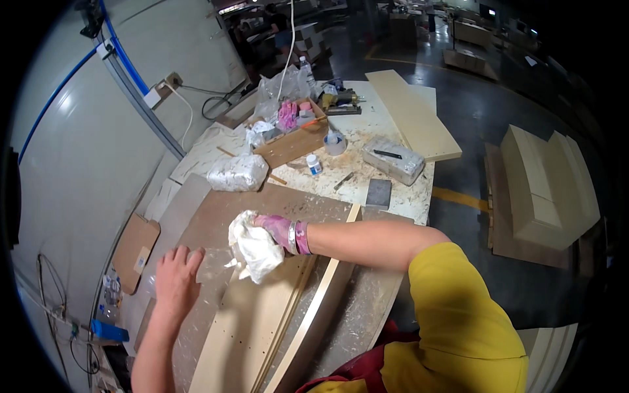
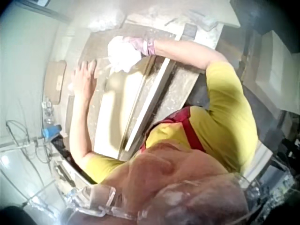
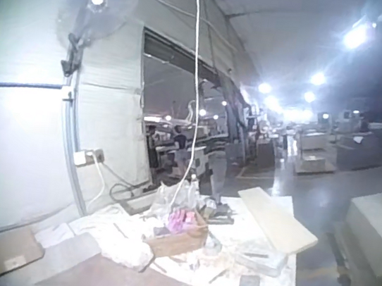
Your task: The person picks up a large, light-colored wooden board and places it on a workbench. They then use a white cloth to wipe the surface of the board, applying a liquid from a bottle at one point. The person continues to wipe the board thoroughly, handling it one at a time.
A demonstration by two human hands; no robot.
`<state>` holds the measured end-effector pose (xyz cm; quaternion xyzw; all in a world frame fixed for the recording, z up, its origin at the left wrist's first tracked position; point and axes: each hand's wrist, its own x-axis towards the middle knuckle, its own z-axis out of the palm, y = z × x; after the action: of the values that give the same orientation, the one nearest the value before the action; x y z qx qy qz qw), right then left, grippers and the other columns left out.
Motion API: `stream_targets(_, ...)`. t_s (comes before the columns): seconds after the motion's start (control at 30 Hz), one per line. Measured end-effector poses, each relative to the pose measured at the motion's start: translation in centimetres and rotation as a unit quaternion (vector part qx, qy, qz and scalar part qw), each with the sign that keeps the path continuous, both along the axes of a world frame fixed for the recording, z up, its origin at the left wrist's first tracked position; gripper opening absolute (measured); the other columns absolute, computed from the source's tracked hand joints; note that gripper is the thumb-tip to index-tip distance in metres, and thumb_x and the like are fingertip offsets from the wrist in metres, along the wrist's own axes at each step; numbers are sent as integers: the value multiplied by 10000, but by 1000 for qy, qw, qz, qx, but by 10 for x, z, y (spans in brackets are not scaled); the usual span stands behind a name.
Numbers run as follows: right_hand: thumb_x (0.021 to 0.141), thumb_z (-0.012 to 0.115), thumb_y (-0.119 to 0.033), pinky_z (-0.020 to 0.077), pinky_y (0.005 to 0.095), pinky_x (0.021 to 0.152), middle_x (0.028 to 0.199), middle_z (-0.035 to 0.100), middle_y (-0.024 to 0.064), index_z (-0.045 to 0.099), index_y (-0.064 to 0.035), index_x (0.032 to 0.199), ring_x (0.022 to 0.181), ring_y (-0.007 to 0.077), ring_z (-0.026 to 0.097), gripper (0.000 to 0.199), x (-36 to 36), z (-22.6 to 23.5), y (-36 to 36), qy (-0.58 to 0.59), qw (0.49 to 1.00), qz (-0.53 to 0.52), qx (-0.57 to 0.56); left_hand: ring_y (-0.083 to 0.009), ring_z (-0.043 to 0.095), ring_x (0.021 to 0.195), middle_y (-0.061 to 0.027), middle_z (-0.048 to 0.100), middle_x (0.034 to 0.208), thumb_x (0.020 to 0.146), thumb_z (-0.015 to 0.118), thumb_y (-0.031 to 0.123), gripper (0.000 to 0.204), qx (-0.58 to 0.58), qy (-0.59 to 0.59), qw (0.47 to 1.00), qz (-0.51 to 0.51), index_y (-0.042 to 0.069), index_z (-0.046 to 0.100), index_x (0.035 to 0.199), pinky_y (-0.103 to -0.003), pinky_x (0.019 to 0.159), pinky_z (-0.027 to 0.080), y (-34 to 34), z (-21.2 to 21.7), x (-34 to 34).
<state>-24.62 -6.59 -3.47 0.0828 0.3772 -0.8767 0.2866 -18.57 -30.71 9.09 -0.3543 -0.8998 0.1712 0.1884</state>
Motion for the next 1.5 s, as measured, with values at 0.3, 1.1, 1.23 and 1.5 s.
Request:
stream_targets(0.3, 996, 473, -245, 547, 369, 891, 1067, 686, 97, 595, -74, 1141, 970, 230, 679, 256, -5, -1, 0, 63, 991, 55, -103, -362, 519, 1110, -167, 582, 1160, 655, 847, 213, 689, 353, -142, 904, 194, 73, 507, 1237, -445, 930, 424, -39, -116, -68)
stream_targets(1.1, 979, 476, -288, 572, 414, 861, 1027, 704, 116, 626, -78, 1091, 924, 246, 700, 281, -4, -4, 3, 88, 990, 95, -62, -216, 503, 1246, -99, 577, 1318, 914, 588, 427, 618, 483, -484, 702, 201, 54, 464, 1391, -367, 1058, 348, -137, -59, 125)
stream_targets(1.23, 1002, 460, -262, 586, 377, 851, 1064, 688, 131, 582, -28, 1146, 934, 234, 698, 301, -17, -3, 8, 104, 966, 180, -155, -239, 516, 1231, -126, 590, 1280, 755, 750, 433, 758, 349, -472, 745, 317, 25, 494, 1340, -373, 1055, 361, -101, -19, 260)
stream_targets(1.5, 908, 571, -282, 553, 396, 735, 998, 662, 123, 578, -95, 1146, 843, 266, 667, 303, 125, 80, -18, 841, 415, -42, 345, -340, 650, 865, -136, 681, 916, 694, 794, 131, 383, 332, -243, 830, 377, 58, 638, 1035, -393, 749, 495, -71, -90, 322)
